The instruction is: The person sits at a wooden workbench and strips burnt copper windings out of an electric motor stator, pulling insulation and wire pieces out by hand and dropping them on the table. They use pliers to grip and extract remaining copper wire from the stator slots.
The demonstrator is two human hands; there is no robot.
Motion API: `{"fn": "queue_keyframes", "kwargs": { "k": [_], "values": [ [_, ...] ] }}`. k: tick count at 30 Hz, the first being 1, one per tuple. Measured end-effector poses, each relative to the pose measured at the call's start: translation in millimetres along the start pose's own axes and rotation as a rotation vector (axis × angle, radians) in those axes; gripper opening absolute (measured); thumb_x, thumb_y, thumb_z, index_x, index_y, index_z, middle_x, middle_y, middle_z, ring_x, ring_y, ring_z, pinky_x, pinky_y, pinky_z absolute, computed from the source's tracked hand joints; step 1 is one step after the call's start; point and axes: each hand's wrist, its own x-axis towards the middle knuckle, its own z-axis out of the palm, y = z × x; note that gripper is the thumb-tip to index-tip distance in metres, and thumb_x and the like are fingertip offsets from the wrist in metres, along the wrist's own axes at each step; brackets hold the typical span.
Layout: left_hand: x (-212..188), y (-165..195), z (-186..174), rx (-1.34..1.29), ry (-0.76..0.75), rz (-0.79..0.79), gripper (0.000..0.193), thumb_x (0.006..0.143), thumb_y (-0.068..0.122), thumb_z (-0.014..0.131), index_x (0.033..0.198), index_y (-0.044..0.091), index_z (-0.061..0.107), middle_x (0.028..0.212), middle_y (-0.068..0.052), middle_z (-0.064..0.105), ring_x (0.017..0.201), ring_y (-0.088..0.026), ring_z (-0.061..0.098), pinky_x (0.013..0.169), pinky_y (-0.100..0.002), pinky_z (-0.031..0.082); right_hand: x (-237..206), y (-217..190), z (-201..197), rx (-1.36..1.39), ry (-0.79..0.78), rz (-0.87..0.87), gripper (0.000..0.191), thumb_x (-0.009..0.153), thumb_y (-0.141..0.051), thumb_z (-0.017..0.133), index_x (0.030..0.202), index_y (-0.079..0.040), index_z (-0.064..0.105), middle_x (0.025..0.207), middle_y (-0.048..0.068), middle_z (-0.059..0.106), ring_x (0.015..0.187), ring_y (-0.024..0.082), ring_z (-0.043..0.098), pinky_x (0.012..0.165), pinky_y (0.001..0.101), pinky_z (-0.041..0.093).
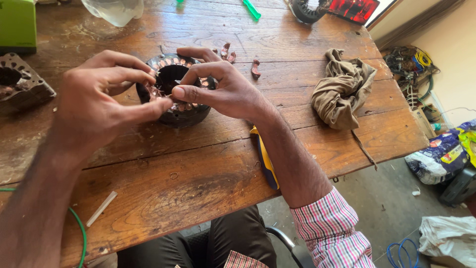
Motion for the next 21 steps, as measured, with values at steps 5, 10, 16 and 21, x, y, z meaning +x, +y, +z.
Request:
{"fn": "queue_keyframes", "kwargs": {
  "k": [5,10,16,21],
  "values": [
    [1.6,-1.4,-1.9,0.235,-0.084,0.022,0.065,0.075,0.048,0.091,0.117,0.001,0.075,0.148,-0.024,0.055,0.136,-0.037,0.054,0.092,-0.049,0.059,0.7,0.9,-0.1,0.030,-0.003,-0.003,0.039,0.095,-0.049,0.075,0.100,-0.011,0.080,0.161,0.020,0.047,0.155,0.032,0.039,0.124,0.0487,0.033],
    [2.5,1.6,-7.2,0.232,-0.124,0.092,0.065,0.077,0.052,0.086,0.117,0.002,0.075,0.148,-0.022,0.056,0.126,-0.039,0.061,0.084,-0.048,0.059,2.4,1.1,1.3,0.022,-0.005,-0.009,0.037,0.096,-0.047,0.075,0.101,-0.010,0.080,0.160,0.020,0.048,0.154,0.031,0.039,0.125,0.0469,0.033],
    [0.4,4.9,-3.0,0.249,-0.111,0.077,0.060,0.082,0.050,0.084,0.116,0.001,0.074,0.127,-0.014,0.071,0.106,-0.030,0.074,0.089,-0.044,0.061,2.2,2.1,2.0,0.014,-0.007,-0.007,0.036,0.096,-0.046,0.075,0.100,-0.011,0.079,0.160,0.019,0.048,0.156,0.030,0.038,0.125,0.0478,0.033],
    [1.3,-2.1,2.4,0.324,-0.104,0.085,0.060,0.080,0.048,0.086,0.114,0.001,0.074,0.122,-0.016,0.072,0.099,-0.030,0.073,0.087,-0.042,0.061,2.2,3.4,2.7,-0.013,0.001,0.000,0.038,0.095,-0.049,0.075,0.101,-0.012,0.080,0.161,0.019,0.047,0.156,0.031,0.036,0.126,0.0518,0.029]
  ]
}}
